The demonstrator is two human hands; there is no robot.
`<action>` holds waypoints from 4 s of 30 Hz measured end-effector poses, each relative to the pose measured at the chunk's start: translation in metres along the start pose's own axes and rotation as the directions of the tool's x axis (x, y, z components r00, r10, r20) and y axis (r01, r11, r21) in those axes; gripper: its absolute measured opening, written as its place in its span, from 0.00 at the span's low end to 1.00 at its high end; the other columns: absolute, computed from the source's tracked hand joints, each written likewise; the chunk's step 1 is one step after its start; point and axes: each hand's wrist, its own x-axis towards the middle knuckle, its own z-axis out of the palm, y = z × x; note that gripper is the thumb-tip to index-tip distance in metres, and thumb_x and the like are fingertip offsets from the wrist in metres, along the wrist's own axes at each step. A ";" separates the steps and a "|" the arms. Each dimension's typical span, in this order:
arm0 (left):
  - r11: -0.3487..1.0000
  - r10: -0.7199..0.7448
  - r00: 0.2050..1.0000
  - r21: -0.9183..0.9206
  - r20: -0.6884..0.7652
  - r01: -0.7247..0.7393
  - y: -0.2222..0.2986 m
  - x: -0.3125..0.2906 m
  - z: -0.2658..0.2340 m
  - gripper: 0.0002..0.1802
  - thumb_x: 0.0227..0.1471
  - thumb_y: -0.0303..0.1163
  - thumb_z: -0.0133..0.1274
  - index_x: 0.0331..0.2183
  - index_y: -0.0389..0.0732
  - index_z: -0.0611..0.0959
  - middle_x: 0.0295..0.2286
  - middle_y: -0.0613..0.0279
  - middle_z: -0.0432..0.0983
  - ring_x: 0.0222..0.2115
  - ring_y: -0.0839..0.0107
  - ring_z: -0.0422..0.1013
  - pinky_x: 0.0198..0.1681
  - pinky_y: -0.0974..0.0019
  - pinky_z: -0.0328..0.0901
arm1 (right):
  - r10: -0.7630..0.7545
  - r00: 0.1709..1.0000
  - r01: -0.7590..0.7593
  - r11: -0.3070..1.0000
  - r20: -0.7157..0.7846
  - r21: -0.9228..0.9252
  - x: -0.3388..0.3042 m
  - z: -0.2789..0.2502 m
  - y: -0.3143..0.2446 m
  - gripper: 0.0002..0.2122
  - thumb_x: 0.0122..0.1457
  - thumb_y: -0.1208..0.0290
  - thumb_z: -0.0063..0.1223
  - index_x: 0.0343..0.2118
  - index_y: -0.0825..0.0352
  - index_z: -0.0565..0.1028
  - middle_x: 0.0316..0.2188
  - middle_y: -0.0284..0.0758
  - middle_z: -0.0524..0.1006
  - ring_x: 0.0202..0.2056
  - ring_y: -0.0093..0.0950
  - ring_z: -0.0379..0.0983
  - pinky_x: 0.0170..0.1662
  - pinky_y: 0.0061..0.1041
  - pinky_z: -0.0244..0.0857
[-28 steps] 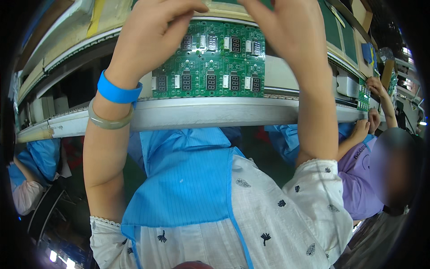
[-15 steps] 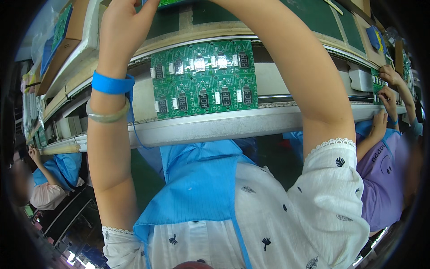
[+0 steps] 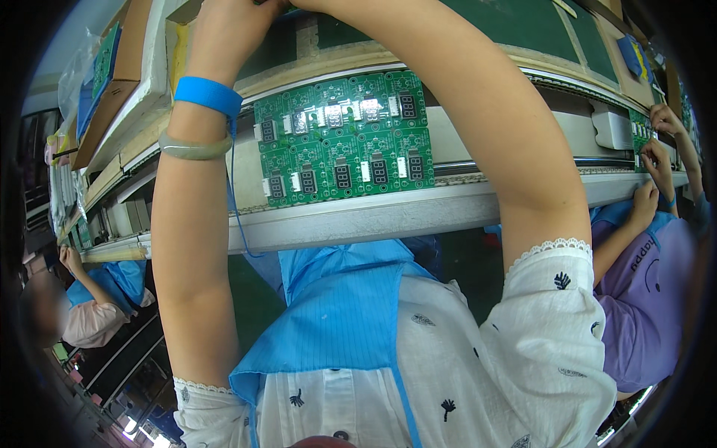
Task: Manually insert electronic components into a printed circuit board on an assembly line.
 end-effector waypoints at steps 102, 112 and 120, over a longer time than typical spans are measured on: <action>0.157 -0.221 0.879 -0.874 0.424 0.461 0.025 -0.100 -0.022 0.07 0.50 0.22 0.56 0.35 0.33 0.81 0.27 0.67 0.76 0.26 0.85 0.69 0.29 0.83 0.64 | -0.114 0.937 0.034 0.971 0.331 0.238 -0.132 -0.068 -0.028 0.03 0.50 0.75 0.55 0.27 0.68 0.75 0.26 0.37 0.73 0.32 0.37 0.68 0.35 0.33 0.63; 0.187 -0.229 0.878 -0.866 0.420 0.464 0.026 -0.099 -0.024 0.08 0.49 0.22 0.56 0.35 0.33 0.81 0.27 0.64 0.77 0.27 0.83 0.71 0.32 0.81 0.66 | -0.110 0.941 0.037 0.973 0.319 0.226 -0.136 -0.066 -0.030 0.04 0.50 0.75 0.55 0.28 0.69 0.74 0.26 0.38 0.72 0.32 0.37 0.67 0.35 0.33 0.62; 0.208 -0.227 0.877 -0.859 0.423 0.468 0.025 -0.099 -0.025 0.08 0.49 0.22 0.57 0.35 0.33 0.81 0.28 0.64 0.77 0.27 0.82 0.71 0.32 0.80 0.67 | -0.103 0.942 0.023 0.969 0.320 0.246 -0.135 -0.065 -0.031 0.04 0.50 0.75 0.54 0.28 0.69 0.73 0.26 0.38 0.72 0.32 0.37 0.67 0.35 0.32 0.62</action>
